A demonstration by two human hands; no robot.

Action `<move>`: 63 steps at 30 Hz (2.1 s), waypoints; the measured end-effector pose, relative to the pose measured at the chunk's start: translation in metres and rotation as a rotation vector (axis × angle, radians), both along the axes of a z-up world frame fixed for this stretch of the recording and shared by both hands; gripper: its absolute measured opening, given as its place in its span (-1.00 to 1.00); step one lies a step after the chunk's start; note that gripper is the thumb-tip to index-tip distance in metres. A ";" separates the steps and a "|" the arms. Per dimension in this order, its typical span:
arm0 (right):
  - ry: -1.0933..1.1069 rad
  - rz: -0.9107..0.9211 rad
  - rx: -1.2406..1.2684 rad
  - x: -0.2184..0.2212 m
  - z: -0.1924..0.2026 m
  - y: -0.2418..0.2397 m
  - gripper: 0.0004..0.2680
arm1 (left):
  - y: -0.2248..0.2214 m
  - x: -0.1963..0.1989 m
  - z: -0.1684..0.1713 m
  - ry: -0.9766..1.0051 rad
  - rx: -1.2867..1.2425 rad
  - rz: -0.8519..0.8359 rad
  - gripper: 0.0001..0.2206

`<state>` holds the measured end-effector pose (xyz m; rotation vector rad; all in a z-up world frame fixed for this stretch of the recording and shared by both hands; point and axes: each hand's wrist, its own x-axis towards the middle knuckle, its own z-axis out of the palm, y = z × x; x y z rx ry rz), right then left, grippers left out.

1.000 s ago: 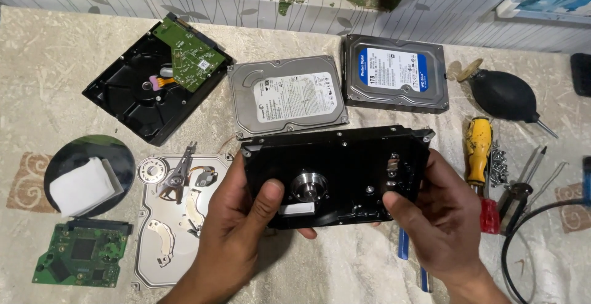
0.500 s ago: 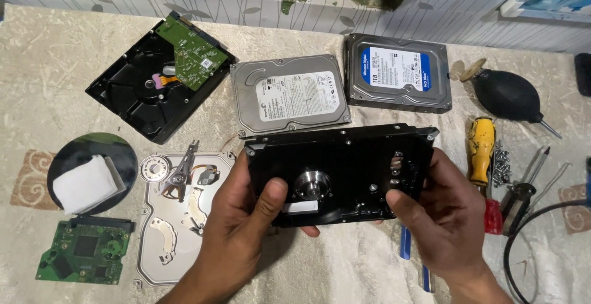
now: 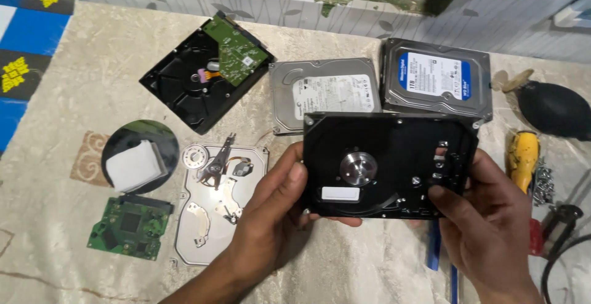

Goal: The person is performing maintenance on hard drives, including inspecting a PCB with a small tool and cleaning the internal platter area with a cloth and a sponge.

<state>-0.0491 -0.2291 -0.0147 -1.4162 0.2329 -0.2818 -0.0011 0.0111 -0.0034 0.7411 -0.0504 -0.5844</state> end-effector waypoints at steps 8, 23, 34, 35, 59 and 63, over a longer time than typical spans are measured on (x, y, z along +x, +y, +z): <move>0.045 -0.016 -0.040 0.003 0.001 0.001 -0.68 | 0.005 0.002 0.000 -0.043 -0.202 -0.041 -0.44; 0.125 -0.034 0.045 0.011 0.016 0.005 -0.58 | 0.019 0.003 -0.011 -0.189 -0.273 -0.286 -0.10; -0.087 0.011 -0.036 0.004 0.005 -0.005 -0.73 | 0.011 0.004 0.013 -0.389 0.107 -0.197 -0.42; -0.101 0.022 -0.111 0.003 0.006 -0.007 -0.73 | 0.010 0.005 0.013 -0.375 0.118 -0.179 -0.41; -0.094 0.004 -0.403 0.005 0.010 -0.003 -0.75 | 0.004 0.005 0.008 -0.297 0.288 -0.142 -0.48; -0.041 -0.041 -0.482 0.004 0.007 -0.004 -0.86 | 0.004 0.003 0.009 -0.277 0.325 -0.147 -0.48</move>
